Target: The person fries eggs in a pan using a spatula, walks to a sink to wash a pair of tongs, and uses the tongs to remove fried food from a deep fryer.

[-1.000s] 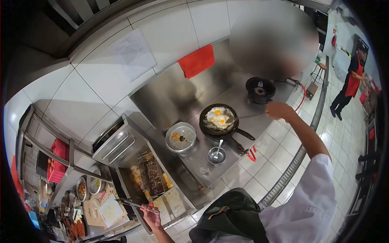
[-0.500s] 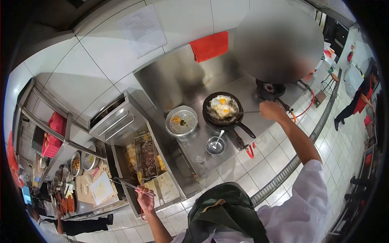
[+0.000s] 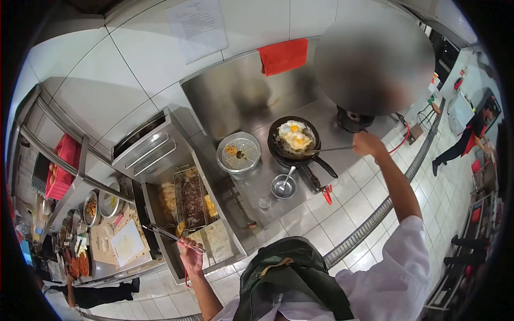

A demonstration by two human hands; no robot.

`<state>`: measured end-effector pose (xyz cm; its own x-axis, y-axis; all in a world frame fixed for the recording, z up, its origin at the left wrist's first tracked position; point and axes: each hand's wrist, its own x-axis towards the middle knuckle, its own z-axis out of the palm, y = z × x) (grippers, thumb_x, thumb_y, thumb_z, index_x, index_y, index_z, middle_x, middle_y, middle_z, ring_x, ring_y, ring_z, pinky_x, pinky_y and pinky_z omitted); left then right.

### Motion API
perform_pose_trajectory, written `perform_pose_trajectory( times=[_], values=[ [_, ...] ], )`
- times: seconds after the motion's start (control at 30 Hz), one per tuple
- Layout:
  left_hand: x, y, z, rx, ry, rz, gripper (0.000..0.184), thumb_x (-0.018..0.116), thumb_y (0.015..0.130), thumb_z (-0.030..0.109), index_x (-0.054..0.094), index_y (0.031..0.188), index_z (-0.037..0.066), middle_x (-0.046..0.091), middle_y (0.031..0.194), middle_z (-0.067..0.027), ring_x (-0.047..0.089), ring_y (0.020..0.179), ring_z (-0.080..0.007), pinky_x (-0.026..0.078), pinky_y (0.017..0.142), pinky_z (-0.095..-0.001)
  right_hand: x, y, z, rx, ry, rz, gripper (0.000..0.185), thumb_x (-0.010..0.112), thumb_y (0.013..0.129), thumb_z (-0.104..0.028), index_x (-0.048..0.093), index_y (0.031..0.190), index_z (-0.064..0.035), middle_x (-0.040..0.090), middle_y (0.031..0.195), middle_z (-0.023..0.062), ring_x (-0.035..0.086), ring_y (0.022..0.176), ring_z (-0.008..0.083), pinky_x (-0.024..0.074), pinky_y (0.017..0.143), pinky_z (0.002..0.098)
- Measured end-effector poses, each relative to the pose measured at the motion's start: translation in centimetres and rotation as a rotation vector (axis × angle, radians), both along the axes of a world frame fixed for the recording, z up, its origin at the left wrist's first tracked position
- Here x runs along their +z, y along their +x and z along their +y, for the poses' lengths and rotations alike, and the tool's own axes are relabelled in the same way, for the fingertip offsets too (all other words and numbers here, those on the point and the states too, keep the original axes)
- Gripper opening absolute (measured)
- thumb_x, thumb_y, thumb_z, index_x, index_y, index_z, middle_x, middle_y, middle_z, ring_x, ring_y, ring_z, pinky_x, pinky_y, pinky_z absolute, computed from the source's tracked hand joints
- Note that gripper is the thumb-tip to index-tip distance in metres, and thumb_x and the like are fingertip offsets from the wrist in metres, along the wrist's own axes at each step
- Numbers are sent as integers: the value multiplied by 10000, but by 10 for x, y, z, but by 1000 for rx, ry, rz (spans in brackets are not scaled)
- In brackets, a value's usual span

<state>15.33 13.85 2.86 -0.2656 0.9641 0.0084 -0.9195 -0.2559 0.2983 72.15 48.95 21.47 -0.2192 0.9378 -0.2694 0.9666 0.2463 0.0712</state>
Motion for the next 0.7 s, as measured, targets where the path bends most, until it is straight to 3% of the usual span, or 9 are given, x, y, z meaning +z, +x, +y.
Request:
perform_pose_trajectory(
  times=[0.1, 0.23, 0.37, 0.43, 0.47, 0.53, 0.63, 0.67, 0.7],
  values=[
    [2, -5, 5, -1, 17, 20, 199, 467, 957, 292, 517, 1057, 127, 567, 884, 29, 564, 821, -109, 469, 832, -368, -6, -3, 1, -3, 83, 102, 217, 541, 725, -139, 687, 831, -19, 642, 885, 263, 645, 843, 395, 511, 772, 471],
    [4, -13, 7, 2, 23, -22, 161, 457, 967, 266, 501, 1030, 124, 558, 870, 21, 560, 825, -109, 474, 818, -382, -1, 0, 3, -52, 3, 14, 221, 547, 713, -149, 681, 819, -9, 636, 841, 266, 642, 823, 397, 509, 769, 471],
    [-2, -22, 8, 1, 16, -31, 169, 458, 966, 271, 504, 1043, 128, 561, 871, 21, 562, 829, -116, 474, 821, -384, -23, 7, 6, 11, 71, 5, 220, 544, 711, -149, 666, 775, 23, 637, 831, 271, 636, 834, 399, 507, 757, 470],
    [0, -23, 7, 15, 1, -36, 172, 459, 966, 270, 507, 1049, 128, 562, 873, 20, 563, 830, -117, 474, 821, -385, 10, -9, -15, 135, 91, 66, 212, 521, 708, -130, 664, 730, 25, 625, 824, 280, 627, 830, 391, 500, 749, 473],
    [1, -23, 8, 11, -19, -36, 174, 459, 966, 268, 510, 1056, 128, 563, 876, 20, 563, 831, -117, 474, 822, -385, -4, -5, -2, 138, 88, 63, 212, 521, 708, -130, 664, 730, 25, 625, 824, 280, 627, 830, 391, 500, 749, 473],
    [-3, -24, 10, 8, -5, -25, 176, 460, 966, 265, 513, 1062, 127, 565, 879, 20, 565, 831, -117, 474, 825, -388, -45, 20, 19, 284, -28, -200, 199, 524, 713, -136, 671, 716, -2, 625, 828, 235, 622, 792, 382, 495, 751, 483],
    [-7, -24, 19, 28, 24, -23, 175, 462, 966, 259, 516, 1068, 126, 568, 884, 20, 567, 832, -117, 474, 832, -394, -26, 31, 22, 84, 111, 12, 188, 539, 720, -157, 687, 739, -42, 637, 831, 190, 629, 779, 352, 504, 729, 462],
    [-8, -24, 17, 27, 15, -30, 173, 465, 965, 255, 516, 1068, 126, 568, 885, 21, 567, 833, -117, 474, 836, -397, -11, 42, 20, 266, 283, 87, 173, 560, 713, -172, 688, 747, -59, 639, 792, 195, 633, 778, 344, 512, 692, 448],
    [-8, -23, 21, 53, 15, -35, 162, 471, 962, 251, 514, 1058, 127, 556, 886, 22, 560, 834, -113, 473, 850, -398, 17, 39, 28, 154, 191, 79, 165, 575, 709, -185, 659, 711, -43, 606, 715, 205, 610, 682, 358, 472, 612, 452]
  ],
)
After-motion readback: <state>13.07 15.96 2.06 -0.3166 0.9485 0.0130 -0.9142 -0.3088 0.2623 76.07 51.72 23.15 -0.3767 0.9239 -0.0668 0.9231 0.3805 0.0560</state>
